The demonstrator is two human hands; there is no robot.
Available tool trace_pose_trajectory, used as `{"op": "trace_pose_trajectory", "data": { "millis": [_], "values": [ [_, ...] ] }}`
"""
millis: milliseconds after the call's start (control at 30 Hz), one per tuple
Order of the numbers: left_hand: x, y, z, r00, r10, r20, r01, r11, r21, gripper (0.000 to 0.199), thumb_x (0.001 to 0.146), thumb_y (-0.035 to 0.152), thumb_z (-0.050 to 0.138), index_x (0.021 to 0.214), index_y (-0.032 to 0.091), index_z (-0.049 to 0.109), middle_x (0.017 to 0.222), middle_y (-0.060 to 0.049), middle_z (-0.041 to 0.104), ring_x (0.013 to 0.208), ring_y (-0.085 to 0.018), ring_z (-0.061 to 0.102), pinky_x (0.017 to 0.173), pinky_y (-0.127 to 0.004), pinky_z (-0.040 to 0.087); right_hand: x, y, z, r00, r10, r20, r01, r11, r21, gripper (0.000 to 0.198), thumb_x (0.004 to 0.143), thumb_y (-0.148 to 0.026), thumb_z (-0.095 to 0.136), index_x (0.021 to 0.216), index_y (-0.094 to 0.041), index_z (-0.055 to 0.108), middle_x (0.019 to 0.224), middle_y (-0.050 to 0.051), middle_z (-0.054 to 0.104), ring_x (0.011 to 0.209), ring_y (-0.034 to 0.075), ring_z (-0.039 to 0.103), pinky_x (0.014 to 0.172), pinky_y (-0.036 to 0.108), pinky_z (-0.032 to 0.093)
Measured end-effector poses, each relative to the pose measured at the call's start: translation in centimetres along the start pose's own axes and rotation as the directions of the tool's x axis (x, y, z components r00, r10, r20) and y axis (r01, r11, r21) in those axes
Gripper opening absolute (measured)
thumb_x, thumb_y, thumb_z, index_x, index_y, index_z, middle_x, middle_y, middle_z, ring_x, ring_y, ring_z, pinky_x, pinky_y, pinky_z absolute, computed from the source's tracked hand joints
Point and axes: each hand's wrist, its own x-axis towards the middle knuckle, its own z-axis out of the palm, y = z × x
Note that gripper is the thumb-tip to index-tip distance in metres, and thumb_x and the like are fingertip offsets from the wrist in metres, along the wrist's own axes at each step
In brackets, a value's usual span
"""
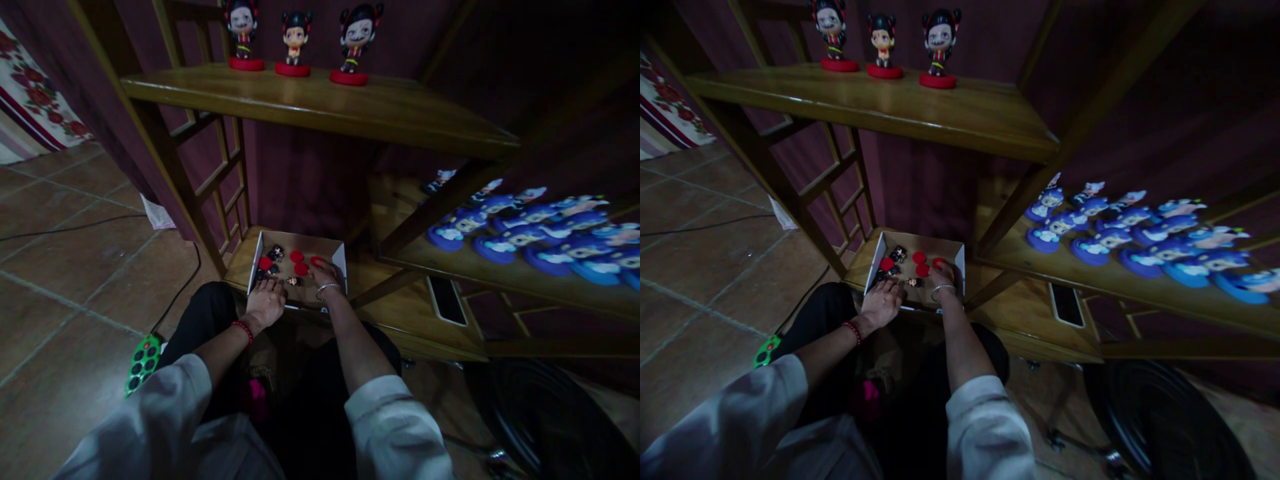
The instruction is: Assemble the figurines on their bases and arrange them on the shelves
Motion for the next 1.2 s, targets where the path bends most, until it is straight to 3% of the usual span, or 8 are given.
{"op": "trace_pose_trajectory", "data": {
  "millis": [133,267,400,667,733,900,1067,1200],
  "values": [
    [0.0,0.0,-0.1,1.000,0.004,-0.011,-0.004,1.000,-0.007,0.035,0.084,0.024,0.037,0.112,0.014,0.056,0.121,-0.010,0.053,0.109,-0.023,0.047,0.094,-0.035,0.036,-0.6,0.2,-0.1,0.998,-0.002,0.065,0.008,0.996,-0.086,0.032,0.076,-0.019,0.055,0.109,-0.017,0.056,0.089,0.004,0.068,0.072,0.014,0.063,0.062,0.024,0.051],
    [0.1,0.2,-0.2,1.000,0.000,-0.023,0.000,1.000,-0.012,0.035,0.084,0.024,0.036,0.111,0.014,0.056,0.118,-0.011,0.055,0.108,-0.024,0.048,0.093,-0.036,0.037,-1.6,0.5,-0.4,0.963,-0.164,0.214,0.214,0.948,-0.237,0.024,0.074,-0.015,0.056,0.096,-0.020,0.063,0.090,0.002,0.069,0.083,0.014,0.063,0.079,0.026,0.048],
    [0.0,0.2,0.0,0.999,-0.008,-0.035,0.007,1.000,-0.015,0.035,0.083,0.023,0.038,0.112,0.013,0.056,0.116,-0.011,0.056,0.108,-0.024,0.048,0.093,-0.036,0.038,-2.5,0.3,-0.5,0.907,-0.297,0.298,0.395,0.844,-0.363,0.024,0.079,-0.022,0.053,0.102,-0.020,0.062,0.092,0.004,0.069,0.082,0.013,0.063,0.078,0.025,0.047],
    [0.0,0.1,0.0,1.000,-0.004,-0.026,0.003,1.000,-0.013,0.033,0.083,0.024,0.038,0.108,0.013,0.057,0.118,-0.012,0.055,0.108,-0.024,0.048,0.093,-0.038,0.037,-3.7,-1.3,0.4,0.871,-0.241,0.428,0.483,0.580,-0.656,0.023,0.075,-0.026,0.058,0.097,-0.020,0.064,0.096,0.007,0.065,0.091,0.019,0.058,0.078,0.027,0.043],
    [0.1,0.2,0.0,1.000,-0.005,-0.030,0.004,1.000,-0.015,0.033,0.084,0.024,0.038,0.108,0.013,0.058,0.117,-0.012,0.056,0.108,-0.025,0.049,0.094,-0.039,0.037,-3.8,-1.6,0.5,0.872,-0.233,0.430,0.483,0.549,-0.682,0.022,0.076,-0.025,0.057,0.096,-0.020,0.064,0.096,0.007,0.064,0.092,0.019,0.057,0.077,0.027,0.042],
    [0.0,0.1,0.3,0.998,0.003,-0.057,-0.004,1.000,-0.007,0.032,0.084,0.024,0.038,0.107,0.013,0.057,0.118,-0.012,0.055,0.109,-0.024,0.048,0.094,-0.038,0.037,-3.3,-1.6,0.9,0.828,-0.256,0.498,0.547,0.564,-0.618,0.022,0.075,-0.025,0.059,0.096,-0.020,0.064,0.092,0.006,0.063,0.082,0.016,0.058,0.073,0.024,0.042],
    [0.0,-0.1,0.6,0.999,0.013,-0.053,-0.013,1.000,-0.007,0.032,0.084,0.025,0.038,0.108,0.014,0.057,0.118,-0.010,0.055,0.109,-0.023,0.047,0.094,-0.037,0.038,-2.6,-0.5,1.7,0.785,-0.312,0.535,0.579,0.677,-0.455,0.030,0.072,-0.015,0.059,0.101,-0.020,0.062,0.089,0.004,0.065,0.072,0.013,0.059,0.067,0.022,0.045],
    [-0.1,0.1,0.1,0.999,-0.005,-0.034,0.004,1.000,-0.026,0.033,0.085,0.025,0.038,0.110,0.014,0.056,0.119,-0.011,0.054,0.110,-0.023,0.047,0.095,-0.037,0.037,-2.4,-0.2,1.8,0.788,-0.315,0.530,0.541,0.764,-0.351,0.035,0.070,-0.007,0.056,0.104,-0.018,0.061,0.091,0.003,0.066,0.069,0.011,0.060,0.068,0.022,0.048]
  ]
}}
